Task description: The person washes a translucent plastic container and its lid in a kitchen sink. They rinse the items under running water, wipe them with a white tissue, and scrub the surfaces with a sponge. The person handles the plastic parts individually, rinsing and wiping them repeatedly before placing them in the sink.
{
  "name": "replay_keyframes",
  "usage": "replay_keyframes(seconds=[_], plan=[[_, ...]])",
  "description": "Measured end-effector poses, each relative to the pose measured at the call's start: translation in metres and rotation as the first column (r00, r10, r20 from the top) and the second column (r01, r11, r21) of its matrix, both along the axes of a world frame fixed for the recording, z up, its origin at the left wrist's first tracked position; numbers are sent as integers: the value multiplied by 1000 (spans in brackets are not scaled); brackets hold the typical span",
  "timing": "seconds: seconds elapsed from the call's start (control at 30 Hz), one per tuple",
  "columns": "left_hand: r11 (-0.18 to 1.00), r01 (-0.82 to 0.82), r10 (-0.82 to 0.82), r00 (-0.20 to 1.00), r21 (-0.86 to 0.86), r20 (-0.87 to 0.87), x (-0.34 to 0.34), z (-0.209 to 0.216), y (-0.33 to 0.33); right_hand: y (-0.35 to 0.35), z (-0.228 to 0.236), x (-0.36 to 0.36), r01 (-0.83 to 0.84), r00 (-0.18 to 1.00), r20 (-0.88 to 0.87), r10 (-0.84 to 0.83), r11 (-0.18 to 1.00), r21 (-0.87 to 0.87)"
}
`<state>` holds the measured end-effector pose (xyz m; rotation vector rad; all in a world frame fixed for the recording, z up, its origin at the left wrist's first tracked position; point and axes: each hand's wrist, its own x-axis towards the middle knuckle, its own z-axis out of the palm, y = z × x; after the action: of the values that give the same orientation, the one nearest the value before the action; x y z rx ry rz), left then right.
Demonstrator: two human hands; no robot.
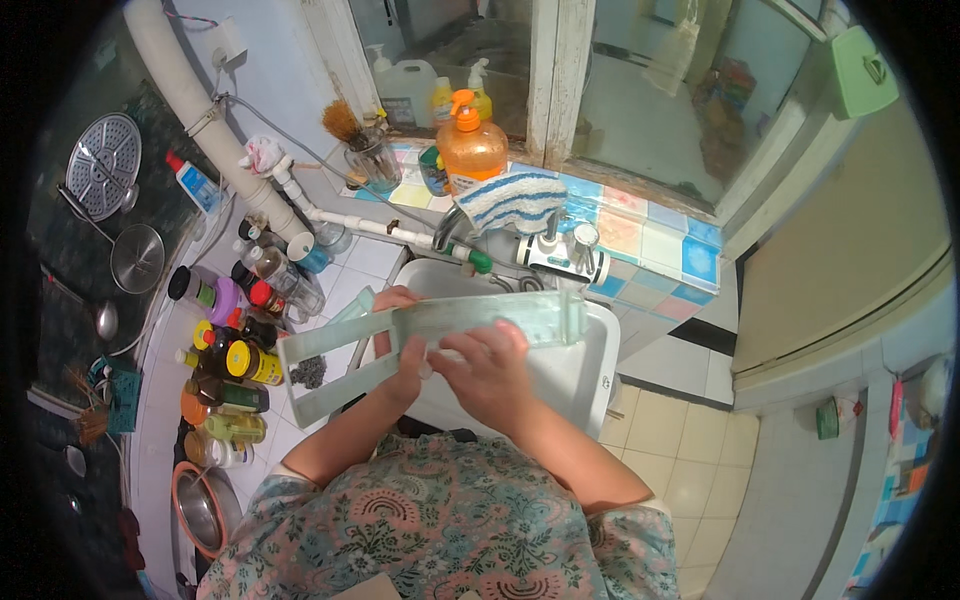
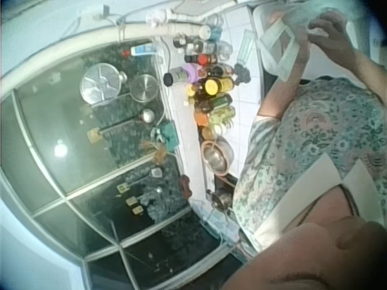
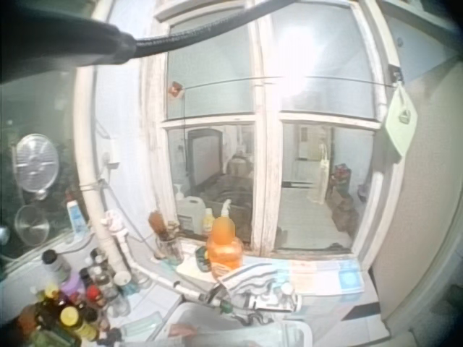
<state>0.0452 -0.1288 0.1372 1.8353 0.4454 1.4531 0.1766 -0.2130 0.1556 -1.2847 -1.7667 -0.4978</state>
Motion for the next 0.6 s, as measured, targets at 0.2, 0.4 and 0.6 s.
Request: replay_keyframes(seconds=[0.2, 0.4, 0.6], plan=[[998, 70, -70, 996, -1, 59, 0, 10, -8, -1, -6, 7, 49, 990, 127, -60, 995, 89], [998, 51, -54, 995, 41, 86, -15, 13, 1, -20, -16, 46, 68, 985, 151, -90, 987, 146], [988, -21, 32, 997, 154, -73, -27, 17, 16, -40, -13, 74, 102, 989, 114, -98, 994, -32]])
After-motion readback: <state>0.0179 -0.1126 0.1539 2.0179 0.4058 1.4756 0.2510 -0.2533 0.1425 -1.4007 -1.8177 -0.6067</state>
